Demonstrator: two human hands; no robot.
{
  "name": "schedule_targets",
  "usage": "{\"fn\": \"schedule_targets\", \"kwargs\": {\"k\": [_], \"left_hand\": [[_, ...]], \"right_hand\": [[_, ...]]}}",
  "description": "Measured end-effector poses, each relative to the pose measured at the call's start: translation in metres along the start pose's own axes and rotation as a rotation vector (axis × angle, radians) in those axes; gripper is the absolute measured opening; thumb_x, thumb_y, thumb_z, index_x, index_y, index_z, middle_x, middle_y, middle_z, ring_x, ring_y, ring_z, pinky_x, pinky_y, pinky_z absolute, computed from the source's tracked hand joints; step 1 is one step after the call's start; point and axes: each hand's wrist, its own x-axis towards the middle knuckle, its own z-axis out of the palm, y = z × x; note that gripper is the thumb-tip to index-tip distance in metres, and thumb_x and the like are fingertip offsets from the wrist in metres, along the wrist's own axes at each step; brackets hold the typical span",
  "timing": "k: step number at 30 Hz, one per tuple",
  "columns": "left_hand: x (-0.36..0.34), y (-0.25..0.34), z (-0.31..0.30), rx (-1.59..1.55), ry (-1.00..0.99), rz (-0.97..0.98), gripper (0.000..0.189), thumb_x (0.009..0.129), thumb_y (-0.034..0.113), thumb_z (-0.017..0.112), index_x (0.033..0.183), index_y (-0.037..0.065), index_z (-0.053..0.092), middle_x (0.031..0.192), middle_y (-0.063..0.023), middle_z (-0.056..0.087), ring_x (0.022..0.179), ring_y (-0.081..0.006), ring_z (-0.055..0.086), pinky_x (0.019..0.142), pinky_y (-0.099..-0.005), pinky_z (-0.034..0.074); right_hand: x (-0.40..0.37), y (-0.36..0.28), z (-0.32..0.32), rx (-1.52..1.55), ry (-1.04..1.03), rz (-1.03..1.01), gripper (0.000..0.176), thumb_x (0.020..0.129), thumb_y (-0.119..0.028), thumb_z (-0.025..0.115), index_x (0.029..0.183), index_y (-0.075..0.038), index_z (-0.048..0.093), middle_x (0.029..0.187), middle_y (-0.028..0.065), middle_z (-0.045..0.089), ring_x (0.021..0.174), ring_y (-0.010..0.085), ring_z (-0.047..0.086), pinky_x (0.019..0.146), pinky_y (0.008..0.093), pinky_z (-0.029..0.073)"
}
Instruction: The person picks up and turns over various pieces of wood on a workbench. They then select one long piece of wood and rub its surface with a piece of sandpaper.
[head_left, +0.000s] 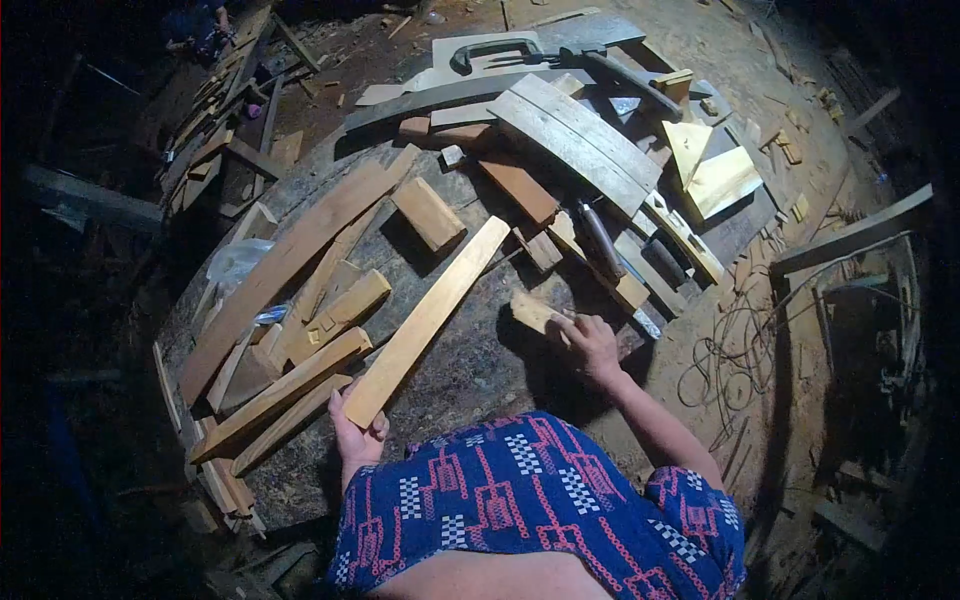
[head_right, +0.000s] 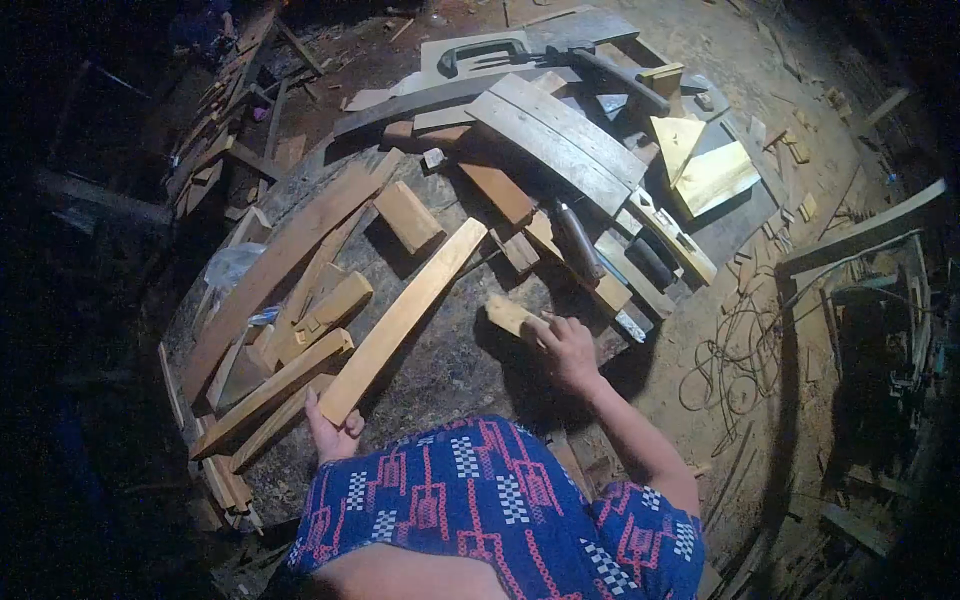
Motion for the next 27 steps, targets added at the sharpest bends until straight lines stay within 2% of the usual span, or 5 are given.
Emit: {"fn": "schedule_targets", "kwargs": {"k": [12, 18, 20, 26, 27], "left_hand": [[0.017, 0.005, -0.005, 0.120, -0.230, 0.164, 0.077, 0.078, 0.067, 0.031, 0.115, 0.000, 0.043, 0.095, -0.0103, 0.057, 0.045, -0.0142, 0.049, 0.037, -0.0259, 0.040], [0.028, -0.013, -0.017, 0.180, -0.208, 0.265, 0.085, 0.075, 0.073, 0.019, 0.111, 0.000, 0.046, 0.095, -0.0110, 0.057, 0.052, -0.0154, 0.053, 0.039, -0.0252, 0.044], [0.026, -0.014, -0.015, 0.177, -0.213, 0.271, 0.086, 0.075, 0.074, 0.018, 0.110, 0.000, 0.046, 0.093, -0.0106, 0.057, 0.054, -0.0156, 0.055, 0.040, -0.0243, 0.045], [0.014, -0.007, -0.016, 0.043, -0.422, 0.109, 0.090, 0.070, 0.078, 0.019, 0.115, 0.004, 0.044, 0.090, -0.0098, 0.058, 0.056, -0.0162, 0.056, 0.041, -0.0258, 0.045], [0.014, -0.004, -0.015, -0.043, -0.402, -0.080, 0.089, 0.070, 0.078, 0.020, 0.116, 0.005, 0.044, 0.090, -0.0095, 0.058, 0.056, -0.0173, 0.056, 0.041, -0.0269, 0.046]], "right_hand": [[0.041, -0.046, 0.011, 0.112, -0.304, 0.247, 0.070, 0.066, -0.019, 0.064, 0.128, -0.025, 0.034, 0.092, 0.0124, 0.046, 0.088, 0.0322, 0.049, 0.073, 0.0418, 0.043], [0.091, -0.075, 0.027, 0.178, 0.030, 0.277, 0.062, 0.071, -0.026, 0.060, 0.128, -0.026, 0.033, 0.096, 0.0146, 0.049, 0.091, 0.0328, 0.051, 0.075, 0.0404, 0.043], [0.119, -0.067, 0.043, 0.169, -0.029, 0.427, 0.059, 0.073, -0.026, 0.059, 0.126, -0.026, 0.034, 0.099, 0.0158, 0.049, 0.091, 0.0340, 0.052, 0.074, 0.0416, 0.043], [0.167, -0.069, 0.059, 0.035, -0.164, 0.598, 0.066, 0.067, -0.035, 0.063, 0.126, -0.022, 0.036, 0.096, 0.0200, 0.054, 0.091, 0.0357, 0.054, 0.075, 0.0436, 0.043], [0.168, -0.071, 0.061, 0.055, -0.143, 0.580, 0.067, 0.066, -0.035, 0.062, 0.125, -0.020, 0.035, 0.094, 0.0211, 0.053, 0.090, 0.0368, 0.053, 0.074, 0.0443, 0.043]]}}
